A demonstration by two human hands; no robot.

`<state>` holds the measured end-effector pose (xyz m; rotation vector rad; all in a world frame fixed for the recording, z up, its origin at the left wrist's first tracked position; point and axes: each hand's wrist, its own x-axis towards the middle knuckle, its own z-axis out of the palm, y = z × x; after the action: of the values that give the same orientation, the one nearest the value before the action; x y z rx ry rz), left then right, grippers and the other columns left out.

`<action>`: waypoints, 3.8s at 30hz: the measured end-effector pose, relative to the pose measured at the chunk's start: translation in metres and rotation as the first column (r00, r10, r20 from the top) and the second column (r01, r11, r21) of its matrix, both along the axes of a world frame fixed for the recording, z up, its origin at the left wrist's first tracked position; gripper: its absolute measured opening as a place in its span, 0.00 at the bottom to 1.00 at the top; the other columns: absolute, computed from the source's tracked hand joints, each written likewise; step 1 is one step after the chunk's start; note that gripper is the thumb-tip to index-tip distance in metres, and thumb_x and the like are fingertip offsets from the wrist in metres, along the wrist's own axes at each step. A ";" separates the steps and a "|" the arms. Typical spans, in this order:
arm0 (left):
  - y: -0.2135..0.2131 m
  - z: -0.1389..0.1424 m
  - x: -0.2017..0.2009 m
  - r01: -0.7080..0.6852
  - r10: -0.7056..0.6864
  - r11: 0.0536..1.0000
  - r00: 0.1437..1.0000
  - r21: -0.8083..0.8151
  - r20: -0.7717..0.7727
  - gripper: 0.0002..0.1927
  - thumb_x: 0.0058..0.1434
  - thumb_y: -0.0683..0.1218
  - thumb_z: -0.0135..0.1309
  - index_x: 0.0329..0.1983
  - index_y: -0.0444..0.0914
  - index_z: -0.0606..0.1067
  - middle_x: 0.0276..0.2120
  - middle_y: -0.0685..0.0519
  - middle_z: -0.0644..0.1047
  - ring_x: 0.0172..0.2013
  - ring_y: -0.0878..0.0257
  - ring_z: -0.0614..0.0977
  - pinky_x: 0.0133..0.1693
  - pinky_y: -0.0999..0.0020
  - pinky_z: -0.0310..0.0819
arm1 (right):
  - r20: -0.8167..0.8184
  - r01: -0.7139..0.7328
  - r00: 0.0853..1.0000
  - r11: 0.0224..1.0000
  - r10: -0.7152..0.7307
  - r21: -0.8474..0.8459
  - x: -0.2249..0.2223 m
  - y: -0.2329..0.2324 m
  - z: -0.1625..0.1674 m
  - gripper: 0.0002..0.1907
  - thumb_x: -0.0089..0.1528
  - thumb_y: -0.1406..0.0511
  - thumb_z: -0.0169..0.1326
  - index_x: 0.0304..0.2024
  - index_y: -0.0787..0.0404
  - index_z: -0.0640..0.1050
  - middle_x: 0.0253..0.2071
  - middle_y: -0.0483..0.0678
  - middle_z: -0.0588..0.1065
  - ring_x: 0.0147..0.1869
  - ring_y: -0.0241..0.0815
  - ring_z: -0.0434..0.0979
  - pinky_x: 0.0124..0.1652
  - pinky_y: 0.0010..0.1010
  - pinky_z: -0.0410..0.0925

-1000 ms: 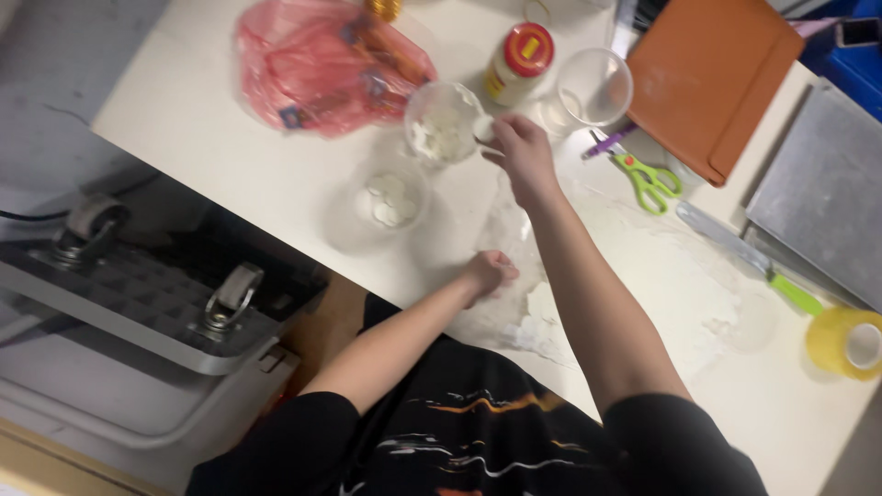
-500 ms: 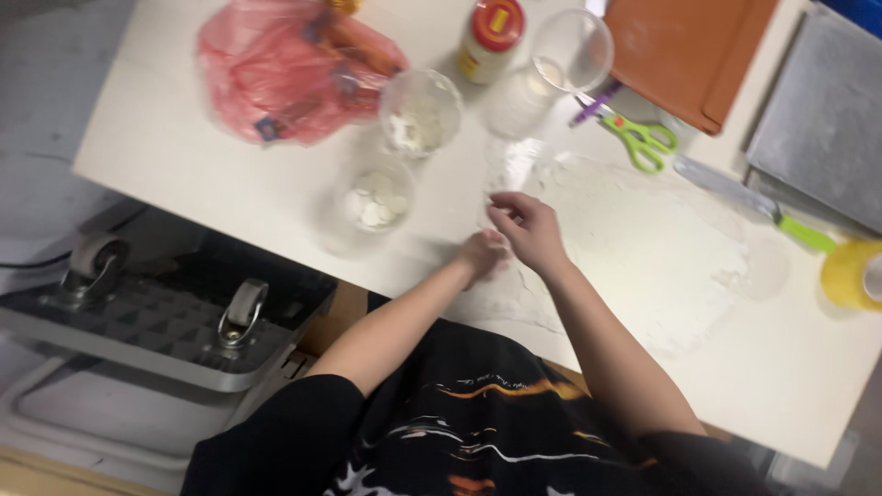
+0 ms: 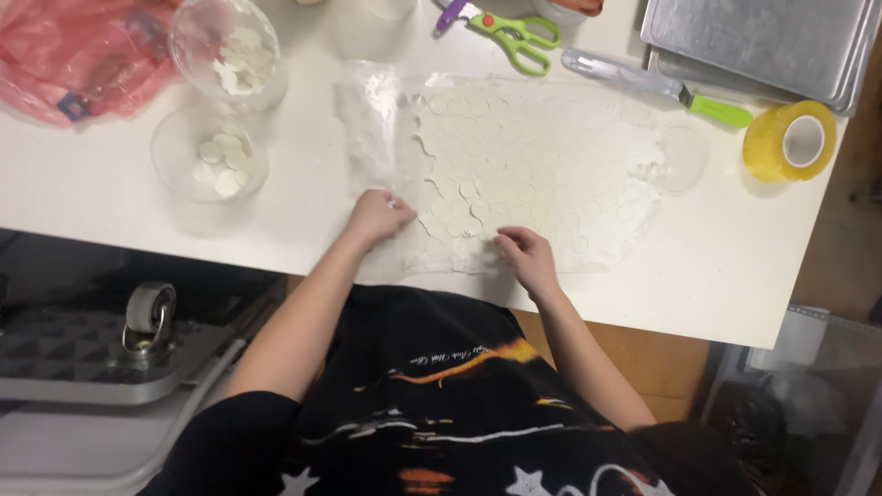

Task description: The person peels small white round fondant discs off a plastic sheet on the table and drops them one at a time into a clear plastic bowl, occasionally repositioning the sheet and tray. The bowl gradually fills with the collected discs.

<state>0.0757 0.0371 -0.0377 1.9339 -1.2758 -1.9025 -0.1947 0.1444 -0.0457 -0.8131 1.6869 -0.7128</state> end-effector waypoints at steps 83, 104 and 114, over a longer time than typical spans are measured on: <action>-0.046 0.062 0.255 -0.120 0.202 0.786 0.977 -0.606 0.070 0.14 0.59 0.45 0.63 0.45 0.34 0.80 0.32 0.49 0.83 0.34 0.60 0.84 0.38 0.67 0.78 | 0.470 -0.172 0.867 0.985 0.167 -0.032 0.274 -0.178 0.101 0.13 0.67 0.63 0.54 0.45 0.68 0.77 0.39 0.57 0.80 0.32 0.43 0.82 0.28 0.33 0.77; -0.173 0.058 0.222 -0.279 0.109 0.933 0.823 -0.229 -0.557 0.20 0.60 0.37 0.61 0.56 0.32 0.73 0.37 0.50 0.82 0.38 0.68 0.82 0.39 0.73 0.78 | 0.295 -0.242 0.919 0.965 0.262 -0.102 0.292 -0.263 0.122 0.24 0.63 0.72 0.47 0.63 0.73 0.69 0.43 0.57 0.78 0.44 0.49 0.85 0.40 0.39 0.81; -0.192 0.045 0.227 -0.316 0.117 0.886 0.862 -0.341 -0.494 0.19 0.60 0.38 0.60 0.54 0.32 0.73 0.40 0.51 0.82 0.40 0.66 0.83 0.42 0.72 0.79 | 0.482 0.005 0.876 0.998 0.029 -0.067 0.282 -0.263 0.097 0.23 0.61 0.77 0.42 0.60 0.73 0.66 0.49 0.60 0.79 0.51 0.51 0.83 0.49 0.43 0.79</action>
<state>0.3022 -0.1553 0.0068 1.2536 -1.1298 -1.6659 0.0870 -0.1185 0.0518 -0.6233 1.2087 -0.8849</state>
